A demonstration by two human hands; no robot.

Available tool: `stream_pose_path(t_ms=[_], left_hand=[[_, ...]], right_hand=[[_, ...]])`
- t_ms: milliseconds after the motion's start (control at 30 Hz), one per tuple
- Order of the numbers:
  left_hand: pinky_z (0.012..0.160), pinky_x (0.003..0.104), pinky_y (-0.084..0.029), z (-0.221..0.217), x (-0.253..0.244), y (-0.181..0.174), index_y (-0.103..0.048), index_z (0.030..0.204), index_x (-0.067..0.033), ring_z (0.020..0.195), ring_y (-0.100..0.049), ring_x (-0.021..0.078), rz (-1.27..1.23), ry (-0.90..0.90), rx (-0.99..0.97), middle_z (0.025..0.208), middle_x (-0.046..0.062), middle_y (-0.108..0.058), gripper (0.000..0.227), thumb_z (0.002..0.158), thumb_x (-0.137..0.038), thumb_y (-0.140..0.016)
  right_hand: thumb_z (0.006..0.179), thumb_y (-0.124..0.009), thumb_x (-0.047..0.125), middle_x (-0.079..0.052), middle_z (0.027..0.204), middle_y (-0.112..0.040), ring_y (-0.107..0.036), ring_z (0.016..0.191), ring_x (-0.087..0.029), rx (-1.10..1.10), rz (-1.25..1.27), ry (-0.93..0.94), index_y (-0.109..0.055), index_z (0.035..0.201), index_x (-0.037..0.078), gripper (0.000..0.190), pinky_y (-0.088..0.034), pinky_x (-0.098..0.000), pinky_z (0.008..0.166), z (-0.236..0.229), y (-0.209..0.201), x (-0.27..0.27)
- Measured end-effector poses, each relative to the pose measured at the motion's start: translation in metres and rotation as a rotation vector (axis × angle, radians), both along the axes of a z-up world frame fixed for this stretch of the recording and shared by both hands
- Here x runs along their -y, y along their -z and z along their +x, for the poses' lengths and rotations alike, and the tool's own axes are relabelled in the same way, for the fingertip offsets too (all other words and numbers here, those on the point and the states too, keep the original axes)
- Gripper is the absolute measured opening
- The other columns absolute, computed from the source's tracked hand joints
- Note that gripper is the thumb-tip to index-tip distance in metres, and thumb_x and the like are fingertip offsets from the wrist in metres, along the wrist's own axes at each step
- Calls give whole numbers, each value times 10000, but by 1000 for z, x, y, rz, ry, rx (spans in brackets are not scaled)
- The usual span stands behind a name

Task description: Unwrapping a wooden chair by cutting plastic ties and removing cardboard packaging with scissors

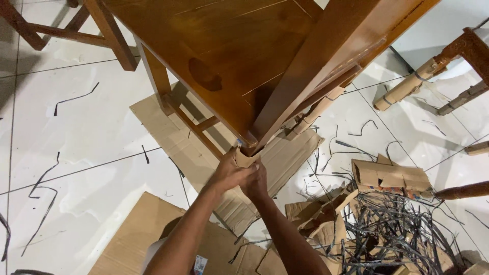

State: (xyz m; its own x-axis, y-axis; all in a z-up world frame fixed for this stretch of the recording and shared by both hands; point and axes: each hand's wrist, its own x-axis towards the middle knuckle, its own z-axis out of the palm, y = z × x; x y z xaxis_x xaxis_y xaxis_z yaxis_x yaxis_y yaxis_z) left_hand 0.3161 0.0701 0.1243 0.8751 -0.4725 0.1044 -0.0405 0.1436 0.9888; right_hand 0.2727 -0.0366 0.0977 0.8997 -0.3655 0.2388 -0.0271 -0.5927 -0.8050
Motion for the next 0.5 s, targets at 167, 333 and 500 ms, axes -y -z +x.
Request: stream_pose_path(t_ms=[167,333,500], left_hand=[[998,593,-536,-8,-10,-32,-706,1283,-123,1198,-650,374,79,-11,25,1263,168,-736,539,760,-102,-834],[973,652,-547,-29,-5,-40,-577,1347,-93,1205,-615,459,319,-270,215,1268,239,-655,666,759,-204,-869],[1050,646,-491,-61,-5,-57,-385,1511,-1,1325,-511,495,264,-494,388,1471,256,-480,875,818,-217,-873]], right_hand=[[845,-749,285,-214,1412,-565,-493,1317,-463,35,19,-30,-410,1507,58,778,-485,-625,1018,-2,4,-4],[839,-749,248,-195,1384,-594,-530,1288,-443,73,41,-74,-437,1491,68,745,-497,-605,1008,-8,12,-9],[831,-749,199,-170,1346,-633,-580,1249,-415,116,77,-136,-474,1470,81,706,-512,-579,995,-19,29,-23]])
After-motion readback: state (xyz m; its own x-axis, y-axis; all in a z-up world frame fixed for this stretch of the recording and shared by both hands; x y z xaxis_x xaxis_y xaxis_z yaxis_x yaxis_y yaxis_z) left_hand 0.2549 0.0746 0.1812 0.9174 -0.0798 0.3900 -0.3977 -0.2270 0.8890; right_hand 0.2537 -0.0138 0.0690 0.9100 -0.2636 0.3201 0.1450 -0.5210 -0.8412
